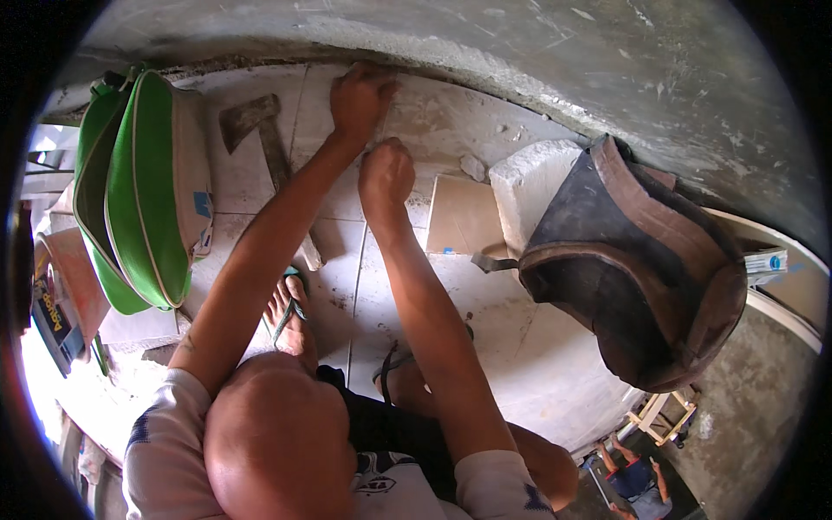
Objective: The person chips at a concrete wall with a hatchet and then works on a joint along the floor with their hands and a small piece of material.
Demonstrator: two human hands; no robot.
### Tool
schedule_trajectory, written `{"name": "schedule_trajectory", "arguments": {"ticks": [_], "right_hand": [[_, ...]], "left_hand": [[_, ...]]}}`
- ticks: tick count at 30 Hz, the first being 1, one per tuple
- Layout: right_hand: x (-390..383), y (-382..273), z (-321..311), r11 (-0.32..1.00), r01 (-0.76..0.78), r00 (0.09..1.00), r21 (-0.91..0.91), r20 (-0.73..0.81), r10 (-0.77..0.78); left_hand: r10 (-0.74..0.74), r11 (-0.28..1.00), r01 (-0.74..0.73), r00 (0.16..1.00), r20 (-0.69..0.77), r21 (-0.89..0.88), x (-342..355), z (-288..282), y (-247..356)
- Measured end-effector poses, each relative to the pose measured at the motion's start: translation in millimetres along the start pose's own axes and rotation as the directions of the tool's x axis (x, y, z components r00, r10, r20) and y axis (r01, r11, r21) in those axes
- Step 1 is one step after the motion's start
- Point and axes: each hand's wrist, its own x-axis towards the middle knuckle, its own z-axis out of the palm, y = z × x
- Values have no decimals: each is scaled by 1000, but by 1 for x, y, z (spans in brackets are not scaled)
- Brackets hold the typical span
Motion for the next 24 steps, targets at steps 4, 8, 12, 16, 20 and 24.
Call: {"name": "schedule_trajectory", "arguments": {"ticks": [4, 8, 12, 16, 20, 24], "right_hand": [[3, 12, 3, 997, -14, 1000, -70, -22, 13], [4, 20, 6, 996, 54, 997, -67, -53, -58], [6, 22, 7, 999, 31, 999, -43, -41, -33], [-6, 21, 6, 990, 123, 992, 69, 5, -123], [-10, 26, 1, 979, 101, 993, 179, 36, -109], [-10, 27, -9, 988, 103, 991, 118, 71, -112]], "left_hand": [[-217, 972, 213, 975, -38, -96, -7, -2, 21], [-231, 970, 228, 972, -40, -83, -6, 1, 24], [-253, 967, 250, 965, -72, -44, -1, 7, 29], [-244, 962, 261, 955, -170, 85, 7, 17, 26], [-308, 951, 307, 940, -148, -26, 9, 20, 35], [-279, 960, 280, 951, -136, -14, 8, 22, 35]]}}
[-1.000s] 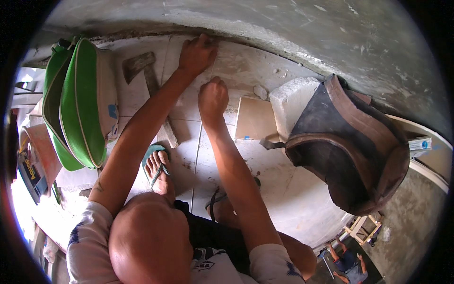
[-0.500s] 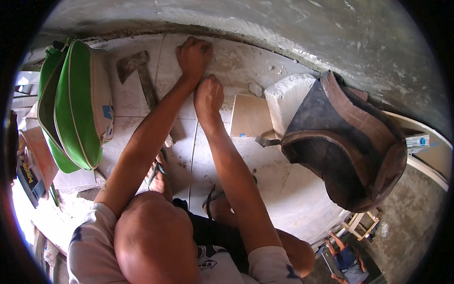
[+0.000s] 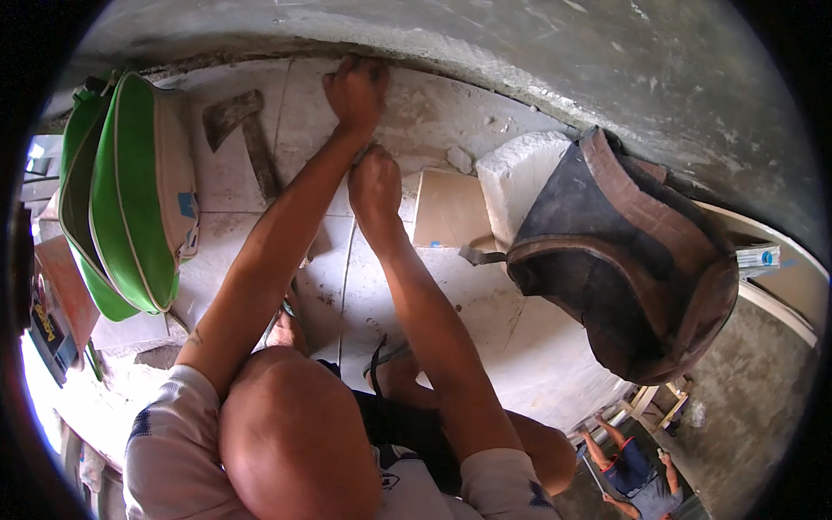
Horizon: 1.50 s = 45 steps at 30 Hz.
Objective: The person chips at a concrete wall with a hatchet and then works on a joint along the floor with their hands and a small piece of material.
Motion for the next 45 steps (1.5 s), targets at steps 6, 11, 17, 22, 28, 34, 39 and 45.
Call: {"name": "schedule_trajectory", "arguments": {"ticks": [6, 11, 17, 22, 28, 34, 39, 45], "right_hand": [[1, -7, -8, 1000, 10, 995, -21, 100, -8], [6, 8, 3, 993, 121, 992, -5, 43, -121], [21, 15, -5, 989, 81, 994, -124, 87, -70], [75, 29, -21, 985, 174, 971, -16, -163, -174], [117, 36, -15, 948, 317, 937, -23, -149, -317], [117, 38, -21, 949, 316, 946, -12, -77, -316], [124, 51, -12, 902, 403, 911, -156, -21, -411], [116, 33, -20, 883, 413, 901, -224, -43, -433]], "left_hand": [[32, 999, -30, 997, -69, 38, 1, 3, -5], [25, 1000, -25, 998, -65, -10, 3, 3, 0], [6, 1000, -6, 997, 80, -7, 0, -13, -16], [237, 958, -215, 966, 102, -188, -6, -25, -30], [221, 975, -211, 946, 236, -70, 0, -32, -24], [278, 960, -260, 922, 271, -98, 1, -34, -24], [467, 879, -473, 829, 307, -61, 9, -28, -35], [549, 763, -646, 656, 518, 9, 23, -30, -21]]}}
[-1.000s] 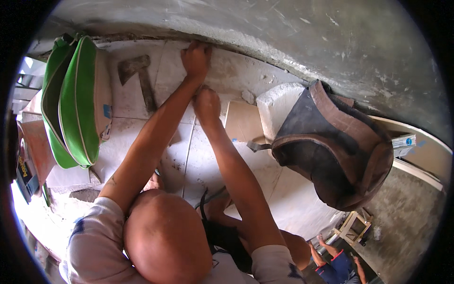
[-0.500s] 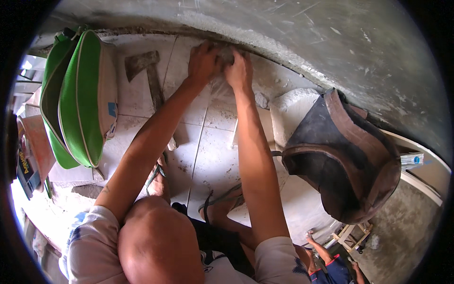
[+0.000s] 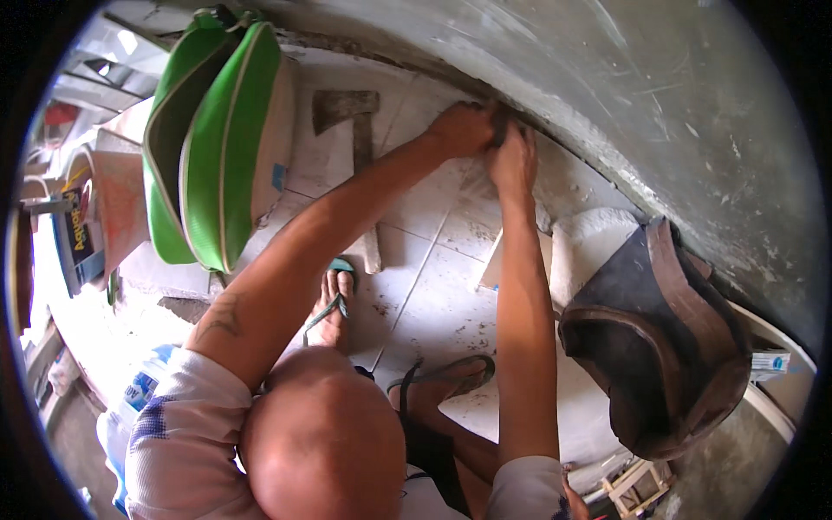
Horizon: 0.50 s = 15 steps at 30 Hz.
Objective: The person chips at a concrete wall with a hatchet and then works on a joint along the floor with their hands and a small piece of material.
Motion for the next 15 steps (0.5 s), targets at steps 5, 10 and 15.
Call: {"name": "schedule_trajectory", "arguments": {"ticks": [5, 10, 15], "right_hand": [[-55, -65, -11, 892, -301, 878, 338, -267, 398], [-156, -145, -16, 730, -386, 866, 564, -50, 497], [-131, -180, 2, 952, -157, 988, 262, 24, 156]], "left_hand": [[-6, 992, 29, 983, 184, -123, -6, 2, -14], [-461, 802, 461, 882, 97, -379, -11, -39, 17], [-527, 657, 298, 839, -139, -693, -97, -107, 44]]}}
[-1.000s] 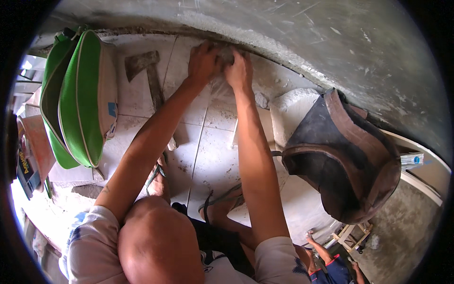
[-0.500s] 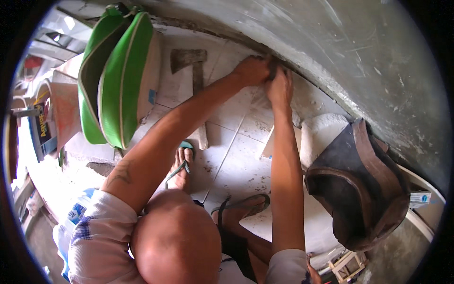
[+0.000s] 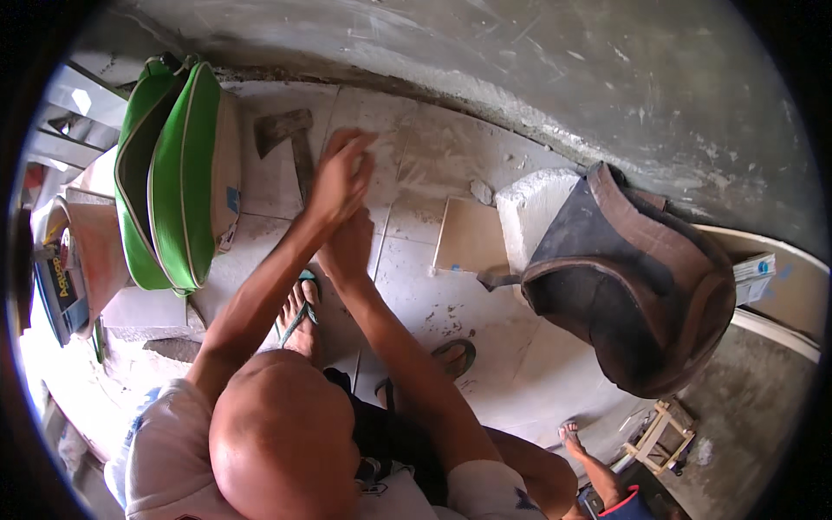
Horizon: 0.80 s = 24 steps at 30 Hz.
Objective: The person chips at a concrete wall with a hatchet and then works on a joint along the floor with their hands and a small piece of material.
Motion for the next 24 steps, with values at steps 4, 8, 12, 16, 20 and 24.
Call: {"name": "schedule_trajectory", "arguments": {"ticks": [4, 8, 12, 16, 20, 24], "right_hand": [[45, -17, 45, 980, -195, 960, -25, 201, 196], [65, -35, 61, 953, -254, 927, -165, 238, 288], [76, -32, 45, 965, -251, 955, -81, 139, 260], [93, -38, -6, 949, -314, 884, -15, 359, 299], [86, -12, -56, 965, -203, 899, 166, 423, 116], [88, 76, -96, 930, 305, 952, -204, 69, -297]], "left_hand": [[18, 1000, -18, 997, -78, -5, -77, -85, 31], [148, 979, -139, 988, -51, 148, -133, -117, 11], [68, 990, -67, 998, 0, 121, -172, -101, -18], [-31, 997, 22, 992, 125, 75, -178, -76, -32], [55, 983, -73, 992, 111, 169, -140, -64, -58], [167, 929, -153, 986, -12, 336, -73, -44, -56]]}}
